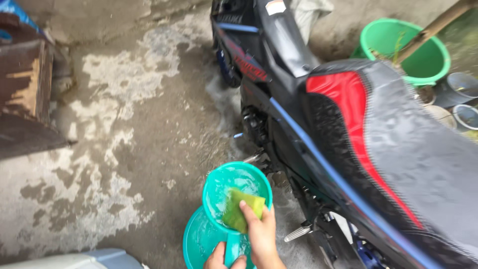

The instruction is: The person rinses buckets and a water dipper with clean water, then cleans a motorcycle by scrubbing the seat, body panels, and license plate with a sponge while pouring water from the dipper.

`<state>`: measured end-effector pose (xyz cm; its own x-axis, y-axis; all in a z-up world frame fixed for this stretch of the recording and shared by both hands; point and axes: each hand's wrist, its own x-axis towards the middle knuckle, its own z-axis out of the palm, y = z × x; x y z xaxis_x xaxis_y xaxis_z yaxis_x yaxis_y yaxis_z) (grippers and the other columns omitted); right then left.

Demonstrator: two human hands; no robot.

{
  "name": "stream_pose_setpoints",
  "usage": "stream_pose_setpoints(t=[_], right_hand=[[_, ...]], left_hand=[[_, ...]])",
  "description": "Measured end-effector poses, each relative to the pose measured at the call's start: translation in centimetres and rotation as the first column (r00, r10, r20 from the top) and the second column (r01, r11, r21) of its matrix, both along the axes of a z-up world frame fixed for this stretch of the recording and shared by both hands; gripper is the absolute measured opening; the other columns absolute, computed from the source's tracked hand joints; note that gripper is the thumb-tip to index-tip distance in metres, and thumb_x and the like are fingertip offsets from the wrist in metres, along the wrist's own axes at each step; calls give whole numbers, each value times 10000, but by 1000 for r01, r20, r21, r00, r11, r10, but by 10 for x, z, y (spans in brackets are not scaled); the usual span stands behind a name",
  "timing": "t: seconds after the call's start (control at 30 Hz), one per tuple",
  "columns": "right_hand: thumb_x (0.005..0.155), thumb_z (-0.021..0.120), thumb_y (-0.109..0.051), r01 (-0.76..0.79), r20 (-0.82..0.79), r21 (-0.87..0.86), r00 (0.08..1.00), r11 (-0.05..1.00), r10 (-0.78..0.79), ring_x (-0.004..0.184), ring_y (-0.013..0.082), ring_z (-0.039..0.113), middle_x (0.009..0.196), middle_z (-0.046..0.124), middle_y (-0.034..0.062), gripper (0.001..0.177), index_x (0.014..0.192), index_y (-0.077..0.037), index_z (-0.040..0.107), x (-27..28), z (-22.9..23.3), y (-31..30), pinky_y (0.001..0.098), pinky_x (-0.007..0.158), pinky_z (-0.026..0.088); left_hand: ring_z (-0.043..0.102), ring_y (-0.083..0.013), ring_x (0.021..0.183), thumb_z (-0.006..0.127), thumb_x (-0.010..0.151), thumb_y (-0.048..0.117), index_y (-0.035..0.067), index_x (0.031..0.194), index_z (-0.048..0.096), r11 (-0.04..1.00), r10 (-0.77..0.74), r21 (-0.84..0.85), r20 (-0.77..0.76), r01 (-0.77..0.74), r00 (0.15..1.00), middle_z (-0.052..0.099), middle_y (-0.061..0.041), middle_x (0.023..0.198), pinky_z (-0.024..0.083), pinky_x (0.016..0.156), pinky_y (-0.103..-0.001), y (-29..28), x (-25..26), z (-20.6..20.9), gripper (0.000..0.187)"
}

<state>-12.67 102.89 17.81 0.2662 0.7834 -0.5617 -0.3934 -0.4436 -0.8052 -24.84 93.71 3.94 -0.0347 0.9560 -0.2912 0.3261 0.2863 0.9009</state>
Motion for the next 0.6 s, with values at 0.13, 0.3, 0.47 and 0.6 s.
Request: stream_pose_setpoints(t=[0.13,0.3,0.47,0.6], right_hand=[[852,717,-136,160,42,158,985,974,-168,905,201,735,1039,775,121,308,1132,-8,693,41,109,21,331,791,582],[872,702,-145,210,13,300,974,931,-224,918,206,723,1052,758,124,309,1147,-9,670,117,216,33,349,800,571],[907,679,-218,193,47,368,973,909,-226,930,216,726,1054,752,125,329,1142,12,694,203,273,31,368,804,579],[878,701,-237,233,119,364,949,902,-294,961,213,726,1070,746,114,338,1121,-3,694,275,275,31,374,838,588]], left_hand=[[789,-238,992,809,644,207,150,1257,710,993,-70,-91,14,71,997,797,-82,1031,582,912,-382,48,44,159,623],[677,-209,496,747,716,161,67,1075,709,979,-94,-148,286,141,954,703,-100,616,548,490,-364,75,116,315,373],[620,-144,470,752,773,148,10,953,665,975,-146,-87,442,204,885,641,-68,588,519,453,-315,82,198,387,243],[640,-148,494,751,797,159,-25,862,629,972,-167,-68,476,226,863,656,-64,608,533,472,-321,82,271,387,231]])
